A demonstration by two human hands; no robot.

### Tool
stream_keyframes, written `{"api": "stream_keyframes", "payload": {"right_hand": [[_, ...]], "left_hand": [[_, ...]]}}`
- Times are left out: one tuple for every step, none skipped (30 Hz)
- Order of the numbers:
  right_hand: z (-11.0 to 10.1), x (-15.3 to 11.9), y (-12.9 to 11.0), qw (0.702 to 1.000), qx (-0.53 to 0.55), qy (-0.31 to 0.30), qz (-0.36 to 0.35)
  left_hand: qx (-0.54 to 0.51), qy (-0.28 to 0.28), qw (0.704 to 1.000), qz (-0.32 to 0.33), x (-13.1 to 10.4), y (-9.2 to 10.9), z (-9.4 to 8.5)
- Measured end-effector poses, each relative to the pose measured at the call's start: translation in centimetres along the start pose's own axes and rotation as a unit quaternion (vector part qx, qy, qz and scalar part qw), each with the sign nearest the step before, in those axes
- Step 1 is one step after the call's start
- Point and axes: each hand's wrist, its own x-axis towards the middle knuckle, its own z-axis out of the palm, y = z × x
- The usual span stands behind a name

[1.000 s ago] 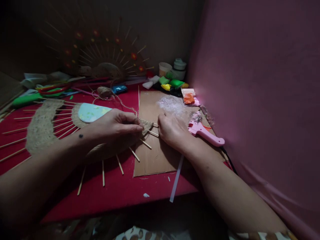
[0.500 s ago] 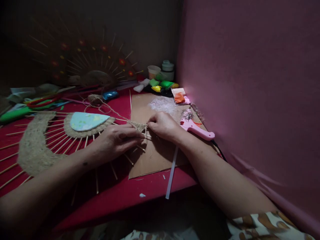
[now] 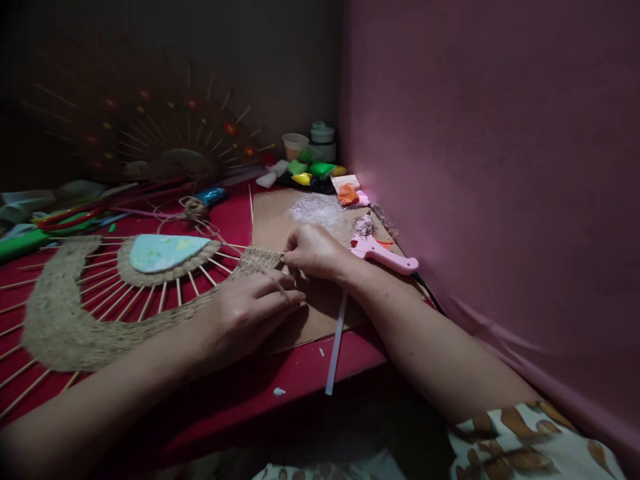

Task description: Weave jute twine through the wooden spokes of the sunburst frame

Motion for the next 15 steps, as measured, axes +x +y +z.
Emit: {"api": "stream_keyframes", "payload": {"right_hand": [[0.0,0.0,0.0,1.0,-0.002,-0.003,0.0],[0.0,0.0,0.1,1.0,-0.006,-0.005,-0.001],[0.1,0.0,0.1,1.0,-0.01,-0.006,-0.002],[0.1,0.0,0.1,1.0,-0.014,-0.006,-0.005],[0.1,0.0,0.2,1.0,-0.017,-0.006,-0.007],[0.2,0.0,0.2,1.0,-0.02,-0.006,-0.011],[0.2,0.0,0.2,1.0,-0.023,-0.005,-0.014],[0.2,0.0,0.2,0.999,-0.026,-0.004,-0.018],[0.1,0.0,0.2,0.999,-0.029,-0.002,-0.022],[0.1,-0.1,0.2,0.999,-0.033,-0.001,-0.025],[0.0,-0.1,0.1,0.999,-0.036,0.0,-0.028],[0.0,-0.1,0.1,0.999,-0.039,-0.001,-0.031],[-0.1,-0.1,0.0,0.999,-0.041,-0.003,-0.032],[-0.1,-0.1,0.0,0.999,-0.042,-0.006,-0.032],[-0.2,-0.1,-0.1,0.999,-0.043,-0.007,-0.032]], "left_hand": [[0.0,-0.015,1.0,0.011,0.0,0.1,0.0],[-0.001,-0.033,0.999,0.019,0.1,0.1,0.1],[-0.002,-0.05,0.998,0.023,0.2,0.2,0.1],[-0.004,-0.062,0.998,0.027,0.2,0.2,0.1],[-0.006,-0.072,0.997,0.029,0.3,0.3,0.0],[-0.008,-0.077,0.997,0.028,0.4,0.3,-0.1],[-0.011,-0.08,0.997,0.021,0.5,0.3,-0.3],[-0.014,-0.082,0.997,0.007,0.6,0.3,-0.6],[-0.018,-0.082,0.996,-0.012,0.7,0.2,-0.9],[-0.024,-0.077,0.996,-0.037,0.7,0.1,-1.2],[-0.03,-0.07,0.995,-0.066,0.8,-0.1,-1.5],[-0.036,-0.065,0.993,-0.097,0.9,-0.4,-1.9],[-0.042,-0.061,0.989,-0.126,1.0,-0.6,-2.3],[-0.046,-0.06,0.986,-0.151,1.1,-0.9,-2.6],[-0.05,-0.062,0.982,-0.171,1.2,-1.2,-2.9]]}}
